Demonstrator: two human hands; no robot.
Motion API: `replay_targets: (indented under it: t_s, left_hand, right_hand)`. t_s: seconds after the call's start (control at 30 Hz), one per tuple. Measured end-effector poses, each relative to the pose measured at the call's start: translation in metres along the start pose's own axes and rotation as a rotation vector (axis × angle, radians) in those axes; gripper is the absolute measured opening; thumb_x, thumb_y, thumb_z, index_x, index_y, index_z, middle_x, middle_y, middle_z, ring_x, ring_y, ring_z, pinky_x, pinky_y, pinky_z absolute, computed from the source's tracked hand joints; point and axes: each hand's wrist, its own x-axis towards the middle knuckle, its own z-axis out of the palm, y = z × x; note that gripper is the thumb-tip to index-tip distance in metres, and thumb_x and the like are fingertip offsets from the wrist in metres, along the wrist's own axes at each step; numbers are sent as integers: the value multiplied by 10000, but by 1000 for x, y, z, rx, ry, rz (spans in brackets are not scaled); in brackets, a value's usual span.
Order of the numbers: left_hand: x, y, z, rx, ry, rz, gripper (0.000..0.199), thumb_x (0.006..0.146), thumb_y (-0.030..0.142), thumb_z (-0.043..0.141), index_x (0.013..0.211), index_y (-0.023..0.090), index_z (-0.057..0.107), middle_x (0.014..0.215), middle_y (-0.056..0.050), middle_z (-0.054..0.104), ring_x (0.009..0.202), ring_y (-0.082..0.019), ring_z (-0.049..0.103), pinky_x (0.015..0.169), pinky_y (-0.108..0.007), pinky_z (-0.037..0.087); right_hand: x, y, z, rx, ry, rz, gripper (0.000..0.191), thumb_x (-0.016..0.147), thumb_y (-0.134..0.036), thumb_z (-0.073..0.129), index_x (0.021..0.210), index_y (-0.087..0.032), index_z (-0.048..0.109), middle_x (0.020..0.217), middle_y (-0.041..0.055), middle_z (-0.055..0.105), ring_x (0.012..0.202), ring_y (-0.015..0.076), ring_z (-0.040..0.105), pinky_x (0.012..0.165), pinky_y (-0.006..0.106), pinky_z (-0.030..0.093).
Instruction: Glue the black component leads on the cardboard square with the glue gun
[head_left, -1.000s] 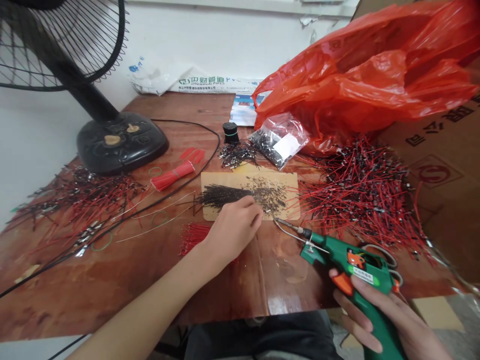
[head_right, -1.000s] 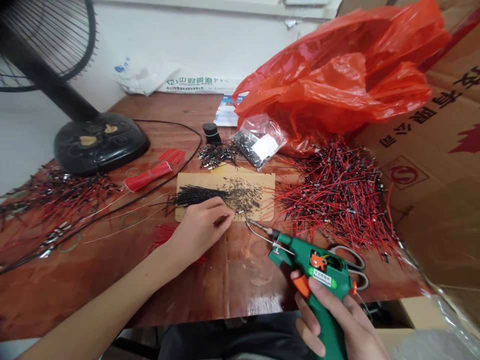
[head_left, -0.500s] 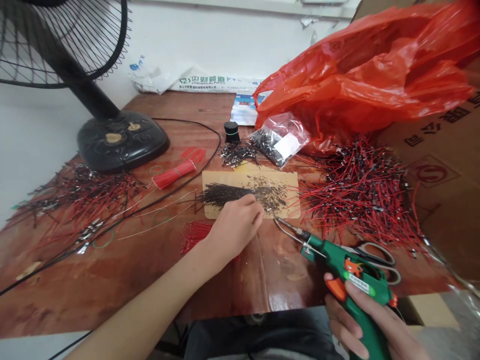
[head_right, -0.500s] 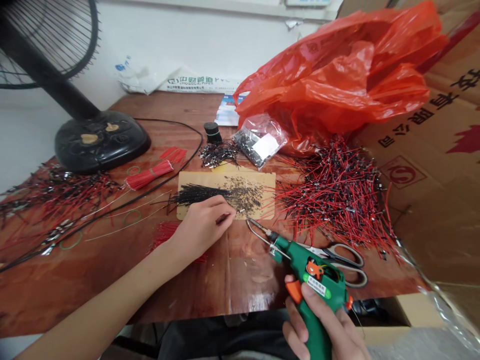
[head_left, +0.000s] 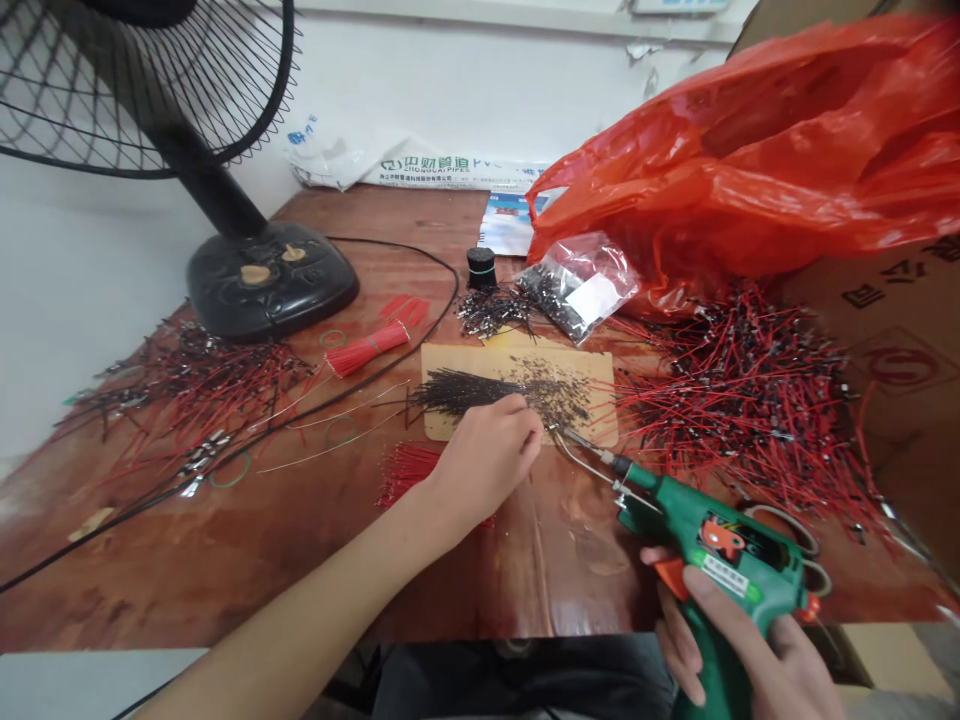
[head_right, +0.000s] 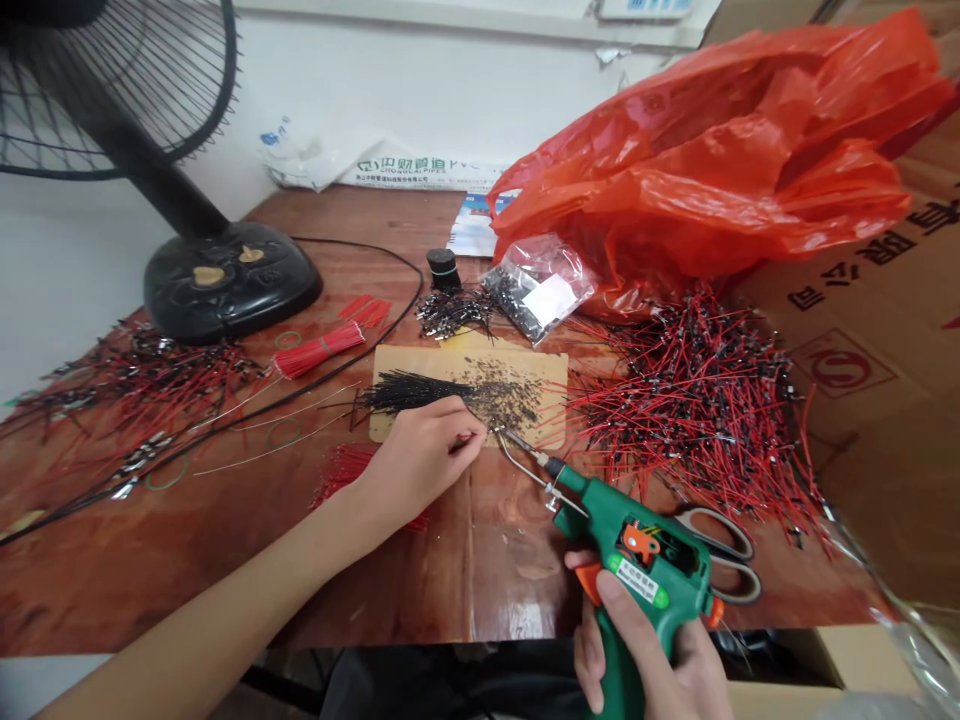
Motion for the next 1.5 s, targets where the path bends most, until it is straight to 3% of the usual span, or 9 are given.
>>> replay_targets:
  t_s: [0.17, 0.37, 0.53, 0.73, 1.5]
  left_hand:
    - [0, 0, 1, -11, 43, 18, 212, 877, 130, 538, 680, 145, 615, 730, 18, 552, 627, -62, 503, 607, -218, 349]
    - [1, -1, 3, -19, 60, 36, 220, 885, 131, 525, 688, 146, 620, 738, 16, 562, 625, -58, 502, 617, -210, 364]
    - [0, -1, 3, -14, 58, 42, 223, 897, 147, 527, 700, 149, 633, 754, 12, 581, 648, -67, 537, 629, -216, 386]
    - [0, -1, 3, -7, 62, 53, 227, 899, 140, 524, 700, 146, 634, 762, 9, 586, 655, -68, 552, 629, -215, 398]
    - [-1, 0, 2, 15, 76, 72, 251, 920, 158, 505, 710, 138, 641, 762, -1, 579, 658, -65, 534, 630, -208, 380]
  right_hand:
    - [1, 0, 2, -41, -3, 10, 438, 831, -511, 678, 604, -220, 443, 516, 31, 521, 465, 164, 488, 535, 320, 399]
    - [3, -1, 6, 2, -9, 19, 401, 824, -492, 690, 615, -214, 489, 510, 27, 515, 457, 164, 481, 519, 322, 385]
    - [2, -1, 5, 6, -7, 1, 284, 856, -466, 669, 792, -195, 611, 507, 10, 524, 446, 160, 478, 514, 312, 379]
    - [2, 1, 1, 2, -48, -1, 368, 883, -437, 655, 643, -200, 506, 540, 19, 532, 474, 152, 493, 542, 311, 392]
    - [4, -5, 2, 72, -54, 40, 286, 864, -429, 687, 849, -146, 653, 551, 4, 514, 469, 137, 478, 511, 287, 370]
